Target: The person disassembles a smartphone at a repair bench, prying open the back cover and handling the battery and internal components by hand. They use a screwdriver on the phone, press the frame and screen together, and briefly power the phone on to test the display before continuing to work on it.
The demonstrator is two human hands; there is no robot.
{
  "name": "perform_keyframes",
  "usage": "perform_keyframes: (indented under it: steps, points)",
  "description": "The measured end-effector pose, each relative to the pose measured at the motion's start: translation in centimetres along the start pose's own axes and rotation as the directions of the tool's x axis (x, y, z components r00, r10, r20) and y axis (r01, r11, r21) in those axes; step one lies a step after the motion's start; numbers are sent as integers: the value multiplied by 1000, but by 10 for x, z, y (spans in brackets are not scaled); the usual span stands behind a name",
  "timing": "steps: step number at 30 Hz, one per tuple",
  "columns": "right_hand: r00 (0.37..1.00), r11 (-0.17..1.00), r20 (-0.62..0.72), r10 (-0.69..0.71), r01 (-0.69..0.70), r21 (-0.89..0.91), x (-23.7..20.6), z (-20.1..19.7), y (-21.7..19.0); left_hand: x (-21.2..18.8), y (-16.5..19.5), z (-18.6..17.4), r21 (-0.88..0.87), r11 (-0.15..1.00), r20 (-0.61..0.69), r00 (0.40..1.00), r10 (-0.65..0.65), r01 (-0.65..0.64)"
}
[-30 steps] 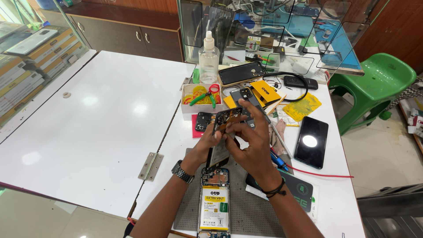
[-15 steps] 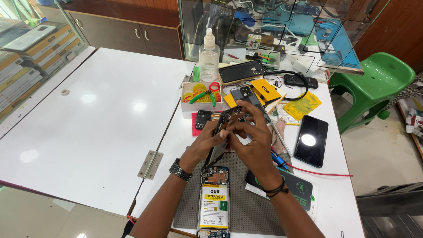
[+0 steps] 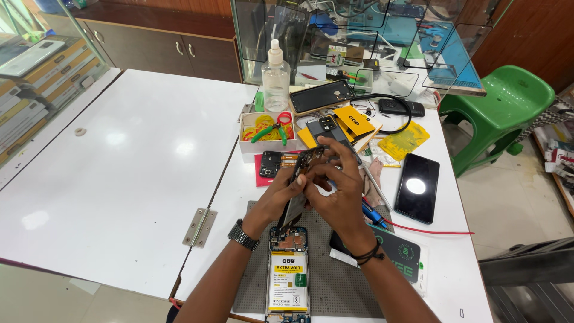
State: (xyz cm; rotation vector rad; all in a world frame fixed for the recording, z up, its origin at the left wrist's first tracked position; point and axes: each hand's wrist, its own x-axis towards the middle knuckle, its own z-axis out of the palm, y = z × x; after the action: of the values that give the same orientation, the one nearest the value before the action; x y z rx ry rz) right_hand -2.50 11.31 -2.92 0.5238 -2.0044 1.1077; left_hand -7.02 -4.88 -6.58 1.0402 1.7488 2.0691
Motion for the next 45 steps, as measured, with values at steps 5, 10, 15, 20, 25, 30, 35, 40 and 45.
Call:
perform_keyframes:
  steps: [5,10,15,20,25,30,35,40,45]
  points:
    - [998,999,57,-21,23,-45,2,-3,2,1,-7,0,-129,989,-35,997,-75,70]
    - [998,999,61,-28,30,-22,2,-5,2,1,-1,1,-101,994,-20,999,-35,33]
    - [930,920,148,336,-358,160,2,-4,0,4,-2,0,-111,994,-3,1000,1,-2]
    - [999,999,52,1,-3,32,1,-7,2,-3,-40,-15,-68,995,-65,995,-77,72]
    - [998,999,63,-26,28,-17,2,-10,3,0,-65,-14,-282,954,-113,984,-139,102]
    - [991,988,65,-121,127,-87,3,-13,2,-1,-33,-7,-302,951,-48,995,-87,68]
    - [988,986,103,-115,126,-111,3,-13,3,-1,-32,-7,-192,976,-55,992,-115,103]
    - [984,979,144,-109,132,-159,4,-12,7,0,-60,-17,-164,978,-68,987,-144,132]
    - [988,989,114,-100,111,-94,-1,-13,13,0,-49,-11,-233,972,-45,998,-53,41]
